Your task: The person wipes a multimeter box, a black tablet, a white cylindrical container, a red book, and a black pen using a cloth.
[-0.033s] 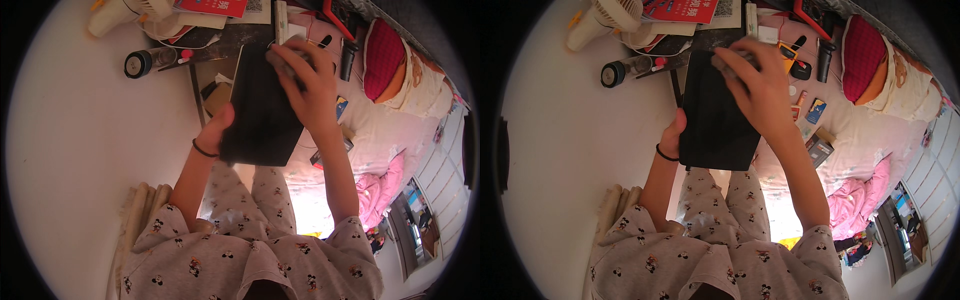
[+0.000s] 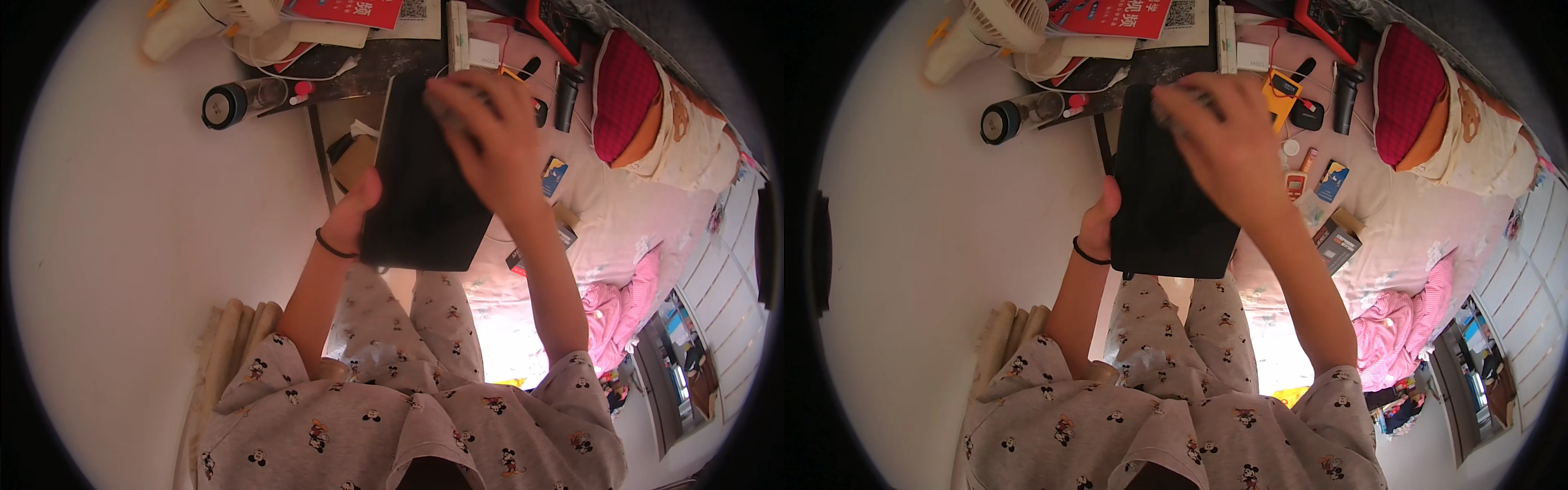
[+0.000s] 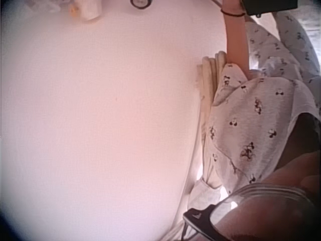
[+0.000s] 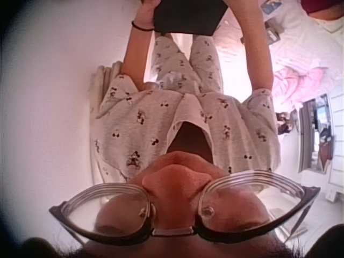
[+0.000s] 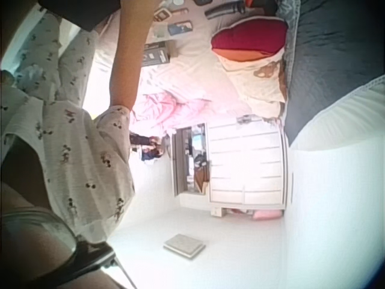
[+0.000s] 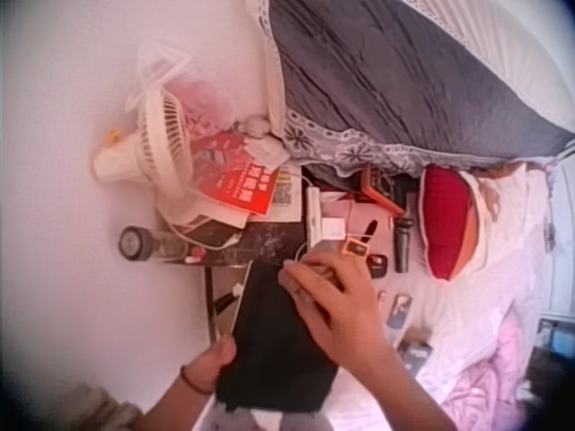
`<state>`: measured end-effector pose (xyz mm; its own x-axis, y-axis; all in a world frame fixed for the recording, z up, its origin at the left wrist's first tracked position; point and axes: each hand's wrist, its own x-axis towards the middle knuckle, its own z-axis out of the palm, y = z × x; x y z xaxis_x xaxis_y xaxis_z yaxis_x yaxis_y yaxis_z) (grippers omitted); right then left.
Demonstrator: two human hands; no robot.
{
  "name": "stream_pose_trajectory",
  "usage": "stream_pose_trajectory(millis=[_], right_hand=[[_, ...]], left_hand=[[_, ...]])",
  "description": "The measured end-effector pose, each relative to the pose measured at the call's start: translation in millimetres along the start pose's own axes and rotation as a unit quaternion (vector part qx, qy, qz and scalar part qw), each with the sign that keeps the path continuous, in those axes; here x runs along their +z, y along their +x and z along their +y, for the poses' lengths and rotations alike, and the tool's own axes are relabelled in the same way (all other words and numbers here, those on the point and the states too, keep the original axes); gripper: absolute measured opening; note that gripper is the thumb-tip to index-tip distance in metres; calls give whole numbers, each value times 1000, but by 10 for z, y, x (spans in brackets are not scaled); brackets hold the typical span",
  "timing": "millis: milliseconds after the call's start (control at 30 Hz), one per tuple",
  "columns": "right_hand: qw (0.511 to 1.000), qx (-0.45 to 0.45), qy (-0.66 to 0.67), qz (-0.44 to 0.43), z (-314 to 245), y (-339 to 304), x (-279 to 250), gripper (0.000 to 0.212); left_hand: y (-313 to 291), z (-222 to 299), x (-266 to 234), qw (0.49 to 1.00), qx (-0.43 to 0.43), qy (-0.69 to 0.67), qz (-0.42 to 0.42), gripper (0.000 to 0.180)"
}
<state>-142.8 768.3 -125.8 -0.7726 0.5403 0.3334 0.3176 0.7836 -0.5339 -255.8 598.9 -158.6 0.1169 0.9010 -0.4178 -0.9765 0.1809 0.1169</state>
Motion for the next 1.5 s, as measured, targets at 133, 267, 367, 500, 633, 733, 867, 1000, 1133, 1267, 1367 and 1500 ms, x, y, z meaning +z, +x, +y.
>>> stream_pose_trajectory(millis=[133, 267, 367, 500, 633, 733, 867, 1000, 1133, 1267, 1367, 1500], right_hand=[[966, -160, 165, -114, -309, -340, 168, 31], [994, -69, 72, -36, 63, -45, 188, 31], [996, 8, 89, 3, 110, 112, 154, 42], [980, -105, 140, -92, -141, -316, 193, 34], [934, -234, 179, -204, -447, -729, 194, 32], [961, -183, 166, -123, -220, -435, 260, 30], [997, 5, 60, -43, 180, -29, 69, 33], [942, -228, 127, -211, -263, -572, -23, 30], [974, -153, 95, -140, 181, -300, -63, 31], [994, -22, 63, -85, 420, 41, -160, 36], [970, -112, 149, -157, 113, -458, -133, 35], [924, -210, 183, -263, -173, -631, -176, 36]], left_hand=[[-59, 26, -185, 999, 9, 7, 44, 72], [-24, -8, -63, 997, -23, 63, 36, 82], [30, -27, -6, 997, -32, 72, 20, 81], [10, -11, -197, 998, -14, 6, 56, 78], [29, 77, -396, 996, -36, -80, 5, 75], [15, 107, -477, 987, -48, -114, -98, 73], [63, 39, -153, 993, 6, -118, 10, 70], [42, 155, -304, 993, 29, -90, 70, 69], [37, 73, -383, 995, 30, -87, 34, 68], [-6, 57, -456, 994, -19, -111, -10, 70], [-19, 83, -478, 989, 49, -128, 50, 70], [-22, 157, -537, 989, 24, -147, -5, 73]])
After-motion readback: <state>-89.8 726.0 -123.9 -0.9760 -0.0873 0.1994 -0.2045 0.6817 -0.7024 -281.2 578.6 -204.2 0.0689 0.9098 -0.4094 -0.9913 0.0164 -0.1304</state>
